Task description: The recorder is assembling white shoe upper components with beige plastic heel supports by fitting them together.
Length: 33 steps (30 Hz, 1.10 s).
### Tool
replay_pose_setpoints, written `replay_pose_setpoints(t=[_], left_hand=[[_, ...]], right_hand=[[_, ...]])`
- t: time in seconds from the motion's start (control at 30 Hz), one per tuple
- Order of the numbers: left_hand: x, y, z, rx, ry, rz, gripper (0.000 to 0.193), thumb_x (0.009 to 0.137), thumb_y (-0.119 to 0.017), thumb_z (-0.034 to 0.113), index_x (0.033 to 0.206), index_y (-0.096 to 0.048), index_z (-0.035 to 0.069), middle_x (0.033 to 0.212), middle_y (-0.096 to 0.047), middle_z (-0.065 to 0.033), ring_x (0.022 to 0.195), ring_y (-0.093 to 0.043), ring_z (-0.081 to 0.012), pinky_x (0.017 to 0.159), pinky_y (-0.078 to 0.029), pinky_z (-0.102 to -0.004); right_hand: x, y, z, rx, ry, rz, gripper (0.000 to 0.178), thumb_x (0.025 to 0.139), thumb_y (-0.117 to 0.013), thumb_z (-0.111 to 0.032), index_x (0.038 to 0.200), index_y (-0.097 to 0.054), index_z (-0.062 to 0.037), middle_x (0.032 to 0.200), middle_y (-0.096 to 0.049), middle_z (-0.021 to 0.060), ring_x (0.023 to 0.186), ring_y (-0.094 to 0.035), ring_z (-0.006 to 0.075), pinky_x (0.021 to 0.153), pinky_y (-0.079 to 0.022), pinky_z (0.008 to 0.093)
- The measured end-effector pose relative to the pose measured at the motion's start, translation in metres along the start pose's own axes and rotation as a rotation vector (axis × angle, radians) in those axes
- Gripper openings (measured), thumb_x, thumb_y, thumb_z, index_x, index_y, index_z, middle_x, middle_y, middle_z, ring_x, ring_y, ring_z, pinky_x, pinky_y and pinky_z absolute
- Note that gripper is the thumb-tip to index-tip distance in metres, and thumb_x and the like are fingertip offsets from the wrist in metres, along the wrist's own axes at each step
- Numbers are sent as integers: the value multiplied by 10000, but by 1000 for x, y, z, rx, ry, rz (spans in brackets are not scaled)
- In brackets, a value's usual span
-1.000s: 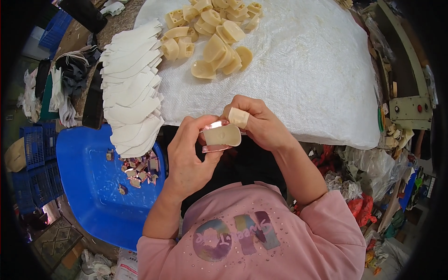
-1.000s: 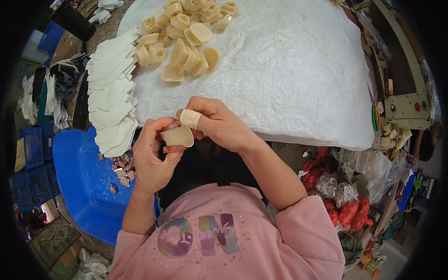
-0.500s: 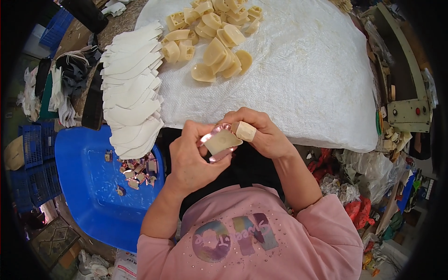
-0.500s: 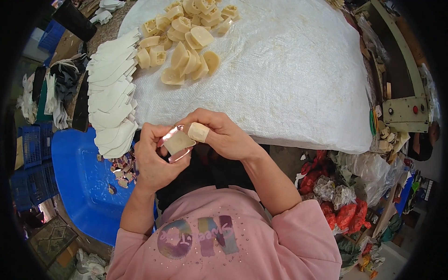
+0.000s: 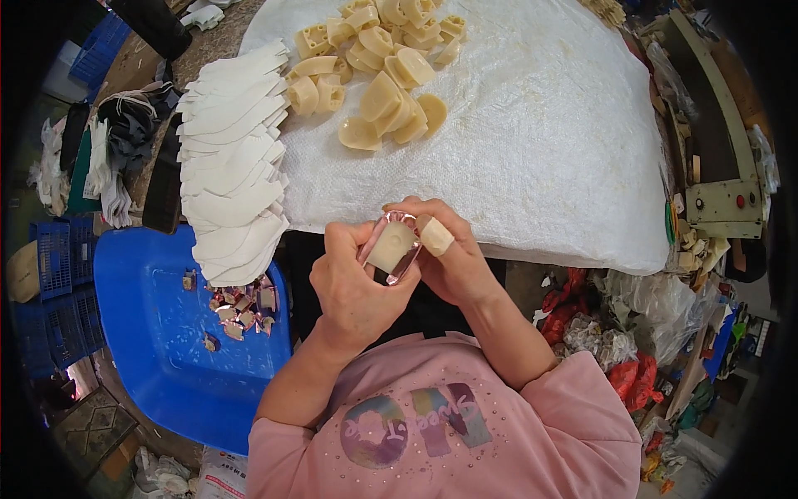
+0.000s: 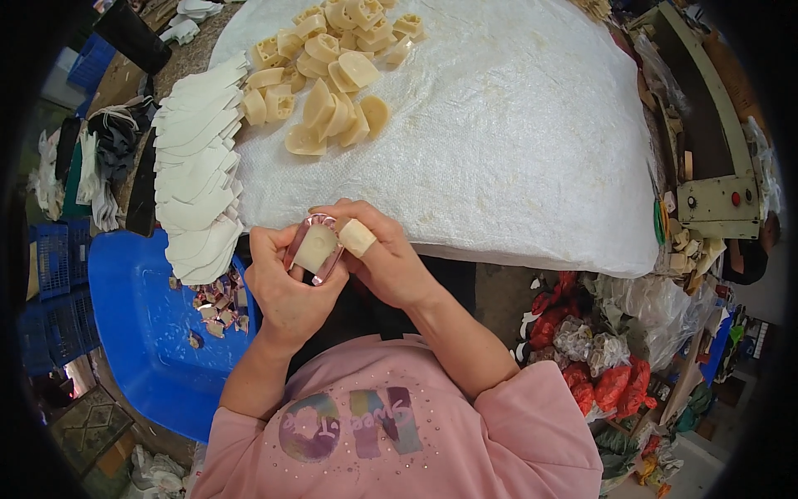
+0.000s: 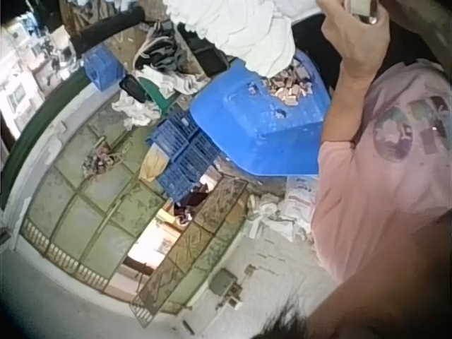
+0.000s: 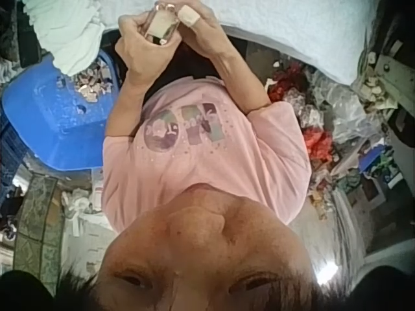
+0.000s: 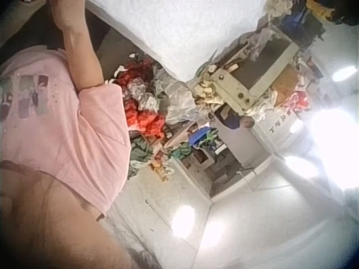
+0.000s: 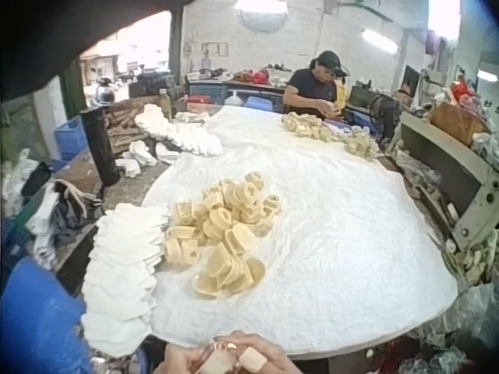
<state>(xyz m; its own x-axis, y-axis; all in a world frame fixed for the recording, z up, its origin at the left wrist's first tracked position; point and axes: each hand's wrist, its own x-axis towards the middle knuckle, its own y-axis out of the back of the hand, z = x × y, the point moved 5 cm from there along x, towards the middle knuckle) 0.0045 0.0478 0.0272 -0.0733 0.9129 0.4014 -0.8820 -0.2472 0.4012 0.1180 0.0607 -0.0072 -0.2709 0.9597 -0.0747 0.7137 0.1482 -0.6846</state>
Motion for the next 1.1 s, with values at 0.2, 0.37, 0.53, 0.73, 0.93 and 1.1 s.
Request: replay_pose_setpoints(t=[0.2, 0.37, 0.53, 0.73, 0.93, 1.1], left_hand=[[3, -3, 4, 123, -132, 11, 434, 612, -812, 88, 855, -461, 7, 665, -596, -118, 563, -641, -249, 500, -510, -296], [3, -2, -4, 51, -116, 29, 435, 618, -810, 82, 857, -455, 5, 670, -597, -123, 564, -642, -249, 499, -510, -296], [-4, -2, -5, 34, -127, 33, 449, 618, -811, 76, 877, -451, 5, 682, -602, -129, 563, -644, -229, 495, -508, -291], [-6, -2, -37, -930, 534, -253, 275, 830, -621, 181, 979, -460, 16, 782, -548, -39, 592, -495, -68, 520, -396, -192], [-17, 4, -39, -999, 462, -412, 353, 917, -517, 332, 1010, -498, -8, 807, -550, -36, 679, -478, -54, 593, -380, -186], [-12, 21, -40, -581, 203, -127, 347, 874, -630, 265, 1028, -528, -29, 811, -536, -22, 723, -479, -70, 661, -413, -220]], right_hand=[[-2, -3, -6, -866, 245, 100, 247, 928, -434, -140, 1090, -556, 2, 1022, -583, 83, 924, -558, 163, 786, -445, 281], [0, 6, 6, -323, 18, 78, 243, 918, -452, -137, 1092, -556, -2, 986, -577, 81, 901, -552, 146, 776, -441, 274], [-1, 5, 2, -601, 151, 19, 257, 922, -486, -166, 1111, -557, -7, 990, -566, 77, 893, -544, 141, 775, -436, 268], [9, 3, -4, -627, 152, -161, 355, 885, -573, -237, 1173, -530, -34, 1002, -528, 78, 907, -492, 174, 832, -409, 291], [10, -16, -9, -829, 301, -273, 318, 831, -618, -227, 1081, -542, -46, 1011, -496, 91, 958, -422, 238, 844, -366, 339], [15, -30, -21, -1169, 381, -340, 244, 791, -626, -220, 915, -524, -36, 931, -484, 112, 883, -426, 279, 806, -353, 373]])
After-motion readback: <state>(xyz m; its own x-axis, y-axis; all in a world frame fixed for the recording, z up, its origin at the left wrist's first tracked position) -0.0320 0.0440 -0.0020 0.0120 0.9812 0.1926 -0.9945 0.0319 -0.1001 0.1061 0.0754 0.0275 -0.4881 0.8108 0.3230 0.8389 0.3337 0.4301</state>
